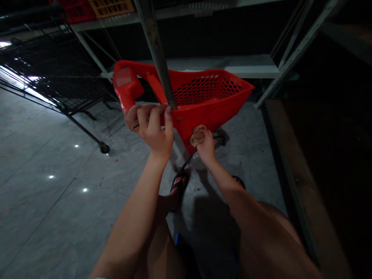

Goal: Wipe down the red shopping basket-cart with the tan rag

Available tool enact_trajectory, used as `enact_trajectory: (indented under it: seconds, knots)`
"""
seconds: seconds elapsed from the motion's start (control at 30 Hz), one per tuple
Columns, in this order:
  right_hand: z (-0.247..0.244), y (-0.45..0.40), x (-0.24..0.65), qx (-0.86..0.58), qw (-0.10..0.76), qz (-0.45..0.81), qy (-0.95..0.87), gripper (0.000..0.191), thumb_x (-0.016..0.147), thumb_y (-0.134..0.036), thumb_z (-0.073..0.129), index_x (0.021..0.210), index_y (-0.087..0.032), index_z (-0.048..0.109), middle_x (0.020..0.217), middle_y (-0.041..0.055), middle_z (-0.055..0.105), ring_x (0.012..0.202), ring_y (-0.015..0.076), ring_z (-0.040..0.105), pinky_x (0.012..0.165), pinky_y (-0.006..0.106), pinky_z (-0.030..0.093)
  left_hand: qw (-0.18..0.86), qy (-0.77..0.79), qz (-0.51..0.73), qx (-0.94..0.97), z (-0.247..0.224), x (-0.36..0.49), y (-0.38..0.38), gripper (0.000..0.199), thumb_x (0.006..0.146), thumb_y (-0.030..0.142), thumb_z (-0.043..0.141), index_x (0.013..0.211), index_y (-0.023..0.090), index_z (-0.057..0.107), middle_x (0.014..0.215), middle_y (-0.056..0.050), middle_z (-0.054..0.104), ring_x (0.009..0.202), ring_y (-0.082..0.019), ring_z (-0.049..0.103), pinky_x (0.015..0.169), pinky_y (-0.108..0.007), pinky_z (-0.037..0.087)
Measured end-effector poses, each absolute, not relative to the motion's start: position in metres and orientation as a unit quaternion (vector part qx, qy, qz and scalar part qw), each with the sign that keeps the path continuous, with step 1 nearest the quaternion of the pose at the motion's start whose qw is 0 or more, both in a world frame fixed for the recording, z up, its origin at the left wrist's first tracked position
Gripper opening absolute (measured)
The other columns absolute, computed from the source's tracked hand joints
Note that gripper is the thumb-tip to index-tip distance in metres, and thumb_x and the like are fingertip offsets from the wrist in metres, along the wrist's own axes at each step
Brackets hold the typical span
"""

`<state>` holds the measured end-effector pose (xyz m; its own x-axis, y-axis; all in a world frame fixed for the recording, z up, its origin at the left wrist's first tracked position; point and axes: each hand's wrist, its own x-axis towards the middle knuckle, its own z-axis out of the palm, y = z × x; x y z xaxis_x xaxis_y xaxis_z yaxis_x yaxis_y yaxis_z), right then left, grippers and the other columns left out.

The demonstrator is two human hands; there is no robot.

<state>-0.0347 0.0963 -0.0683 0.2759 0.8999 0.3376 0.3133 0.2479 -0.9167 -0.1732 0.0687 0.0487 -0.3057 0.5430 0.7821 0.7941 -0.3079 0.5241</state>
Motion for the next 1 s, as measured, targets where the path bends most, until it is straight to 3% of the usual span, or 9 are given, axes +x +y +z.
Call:
enact_trajectory:
  seconds: [0.13,0.3,0.53,0.73,0.87,1.0]
  knots:
    - [-0.035,0.096,-0.029,-0.515,0.607,0.251,-0.551,0.03,0.064,-0.01,0.062,0.091,-0.023,0.063,0.095,0.0029,0.065,0.091,0.0196,0.061,0.087,0.038,0.05,0.194,-0.58,-0.542,-0.577,0.051,-0.17,0.065,0.023,0.098,0.04,0.048,0.094,0.027,0.067,0.101,-0.006,0.064,0.112,-0.025,0.054,0.106,-0.049,0.037]
    - [-0.011,0.111,-0.01,-0.467,0.68,0.159,-0.543,0.032,0.067,-0.009,0.062,0.097,-0.023,0.064,0.102,0.0022,0.064,0.096,0.0165,0.059,0.091,0.034,0.047,0.234,-0.582,-0.526,-0.575,0.048,-0.169,0.066,0.022,0.098,0.036,0.047,0.096,0.025,0.066,0.102,-0.006,0.065,0.116,-0.026,0.054,0.107,-0.05,0.036]
    - [-0.065,0.136,-0.017,-0.549,0.642,0.285,-0.452,0.029,0.063,-0.007,0.057,0.09,-0.018,0.061,0.086,0.0026,0.067,0.076,0.0165,0.063,0.075,0.033,0.05,0.16,-0.599,-0.52,-0.587,0.046,-0.169,0.066,0.022,0.099,0.034,0.045,0.103,0.024,0.063,0.114,-0.008,0.063,0.128,-0.029,0.045,0.107,-0.054,0.033]
    - [-0.02,0.07,-0.05,-0.484,0.621,0.275,-0.552,0.025,0.069,-0.015,0.063,0.092,-0.022,0.064,0.088,0.0025,0.065,0.084,0.02,0.062,0.078,0.036,0.051,0.198,-0.61,-0.533,-0.552,0.054,-0.156,0.064,0.027,0.098,0.038,0.043,0.091,0.024,0.064,0.104,-0.007,0.061,0.121,-0.025,0.047,0.111,-0.052,0.029]
    - [-0.001,0.038,-0.062,-0.41,0.6,0.262,-0.635,0.022,0.075,-0.018,0.061,0.094,-0.028,0.063,0.098,0.0014,0.064,0.093,0.0191,0.061,0.082,0.037,0.051,0.173,-0.614,-0.507,-0.58,0.057,-0.15,0.057,0.026,0.098,0.033,0.04,0.1,0.024,0.064,0.109,-0.007,0.06,0.119,-0.023,0.049,0.106,-0.049,0.035]
    - [0.009,0.055,-0.042,-0.454,0.661,0.151,-0.578,0.022,0.072,-0.013,0.059,0.091,-0.021,0.064,0.096,0.0036,0.062,0.093,0.0189,0.059,0.086,0.037,0.048,0.218,-0.569,-0.497,-0.617,0.061,-0.165,0.048,0.025,0.097,0.028,0.043,0.108,0.027,0.066,0.104,-0.004,0.066,0.109,-0.021,0.057,0.105,-0.046,0.037]
